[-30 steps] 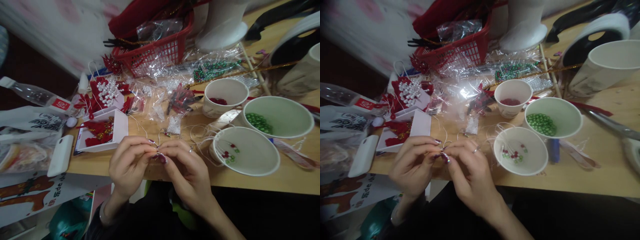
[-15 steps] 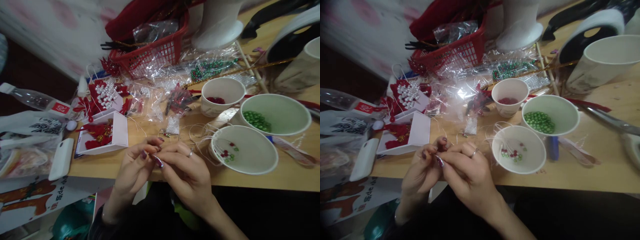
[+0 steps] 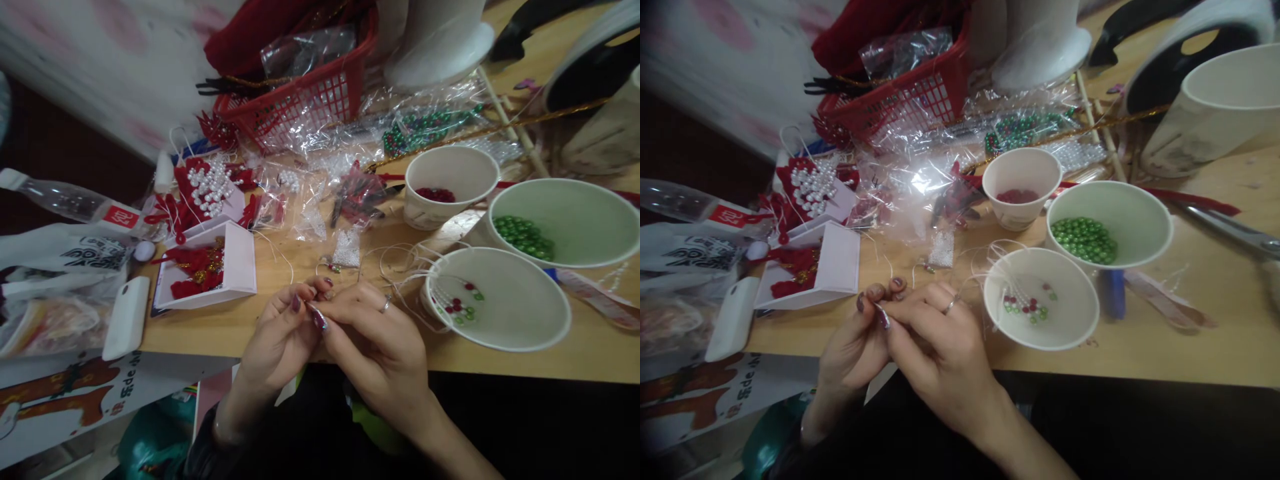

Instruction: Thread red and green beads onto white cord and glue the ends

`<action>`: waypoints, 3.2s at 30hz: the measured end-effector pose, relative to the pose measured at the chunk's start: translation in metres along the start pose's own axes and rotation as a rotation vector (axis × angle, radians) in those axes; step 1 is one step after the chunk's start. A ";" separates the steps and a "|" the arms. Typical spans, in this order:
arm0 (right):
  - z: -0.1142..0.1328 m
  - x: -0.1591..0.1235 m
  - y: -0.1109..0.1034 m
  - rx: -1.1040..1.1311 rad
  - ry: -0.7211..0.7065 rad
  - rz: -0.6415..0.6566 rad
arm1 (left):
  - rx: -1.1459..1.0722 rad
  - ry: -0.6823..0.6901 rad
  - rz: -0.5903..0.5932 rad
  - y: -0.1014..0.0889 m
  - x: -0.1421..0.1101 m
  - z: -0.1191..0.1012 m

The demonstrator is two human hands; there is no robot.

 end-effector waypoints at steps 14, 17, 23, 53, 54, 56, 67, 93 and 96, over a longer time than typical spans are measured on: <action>-0.003 0.000 0.003 -0.005 0.035 0.015 | -0.046 -0.027 -0.091 -0.009 0.000 0.006; -0.004 0.000 0.004 -0.012 0.043 0.019 | -0.046 -0.028 -0.091 -0.009 0.000 0.007; -0.004 0.001 0.002 -0.018 0.043 0.017 | -0.023 -0.020 -0.088 -0.009 -0.001 0.006; -0.004 -0.001 0.010 -0.010 0.042 0.094 | 0.688 0.645 0.122 0.000 -0.017 -0.069; -0.005 -0.001 0.011 -0.005 0.044 0.099 | 0.702 0.673 0.126 0.000 -0.018 -0.071; -0.004 -0.001 0.011 0.000 0.038 0.103 | 0.717 0.701 0.139 0.001 -0.020 -0.072; 0.001 0.000 0.009 -0.066 -0.008 0.057 | 0.765 0.665 0.066 -0.008 -0.020 -0.068; 0.009 -0.004 0.010 -0.237 -0.072 0.060 | 0.815 0.579 0.099 0.004 -0.021 -0.068; 0.008 -0.003 0.010 -0.237 -0.049 0.056 | 0.693 0.521 0.048 -0.004 -0.021 -0.069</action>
Point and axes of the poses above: each hand's wrist, its own x-axis towards the middle knuckle, its own y-axis out of the palm, z = x × y, the point moved 10 cm from there along x, towards the middle knuckle, and after that the axes turned 7 degrees about y, right-handed, at the moved point
